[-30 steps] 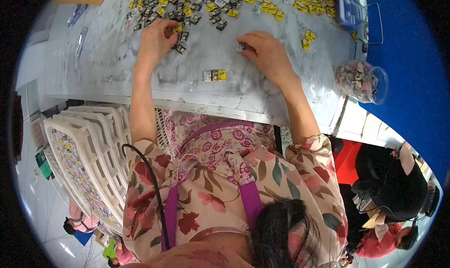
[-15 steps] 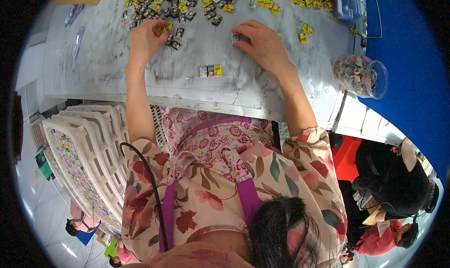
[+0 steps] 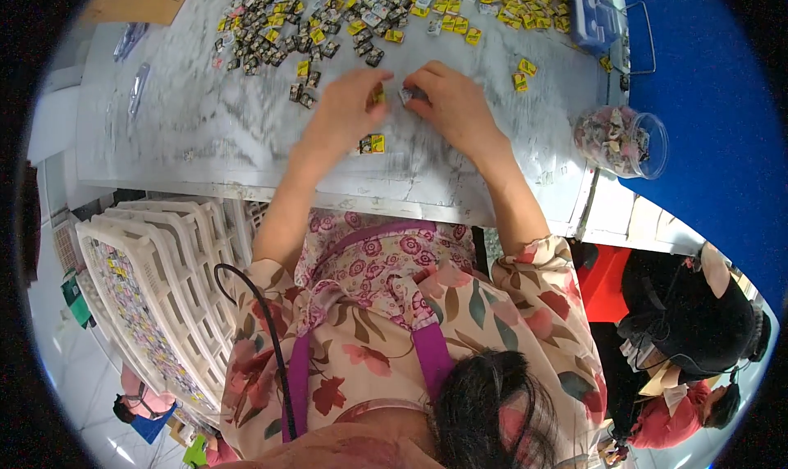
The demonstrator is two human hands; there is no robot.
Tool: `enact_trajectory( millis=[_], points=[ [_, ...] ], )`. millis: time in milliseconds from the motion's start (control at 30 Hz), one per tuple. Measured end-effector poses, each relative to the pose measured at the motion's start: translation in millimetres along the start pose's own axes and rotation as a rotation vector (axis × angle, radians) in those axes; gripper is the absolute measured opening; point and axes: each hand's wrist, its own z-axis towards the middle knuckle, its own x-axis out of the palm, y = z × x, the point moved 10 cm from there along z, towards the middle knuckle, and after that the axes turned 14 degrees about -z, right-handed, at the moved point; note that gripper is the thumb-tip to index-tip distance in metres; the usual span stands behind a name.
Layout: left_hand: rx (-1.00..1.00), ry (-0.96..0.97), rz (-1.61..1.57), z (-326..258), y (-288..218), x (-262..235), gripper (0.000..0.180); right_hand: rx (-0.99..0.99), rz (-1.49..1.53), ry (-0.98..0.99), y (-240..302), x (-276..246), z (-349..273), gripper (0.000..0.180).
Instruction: Sorting small plastic toy components and placing them into a partitioned tray.
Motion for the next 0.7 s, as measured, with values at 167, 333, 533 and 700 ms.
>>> enact_trajectory(
  millis=[167, 333, 533, 700],
  points=[
    [-0.026, 0.131, -0.066, 8.0, -10.8, 17.4, 0.038, -0.026, -0.052, -0.031, -4.0, -10.7, -2.3, 0.023],
    [-0.100, -0.072, 0.002, 31.4, 17.4, -62.1, 0.032, 0.222, 0.228, -0.157, -62.7, -42.8, 6.0, 0.028],
    [-0.142, -0.663, 0.349, 42.3, 112.4, -264.1, 0.031, 0.161, -0.396, -0.451, -105.2, -83.0, 1.6, 0.035],
    [-0.197, -0.393, 0.514, 91.8, 160.7, -257.2, 0.033, 0.143, -0.364, -0.391, -99.5, -58.9, 13.2, 0.034]
  ],
)
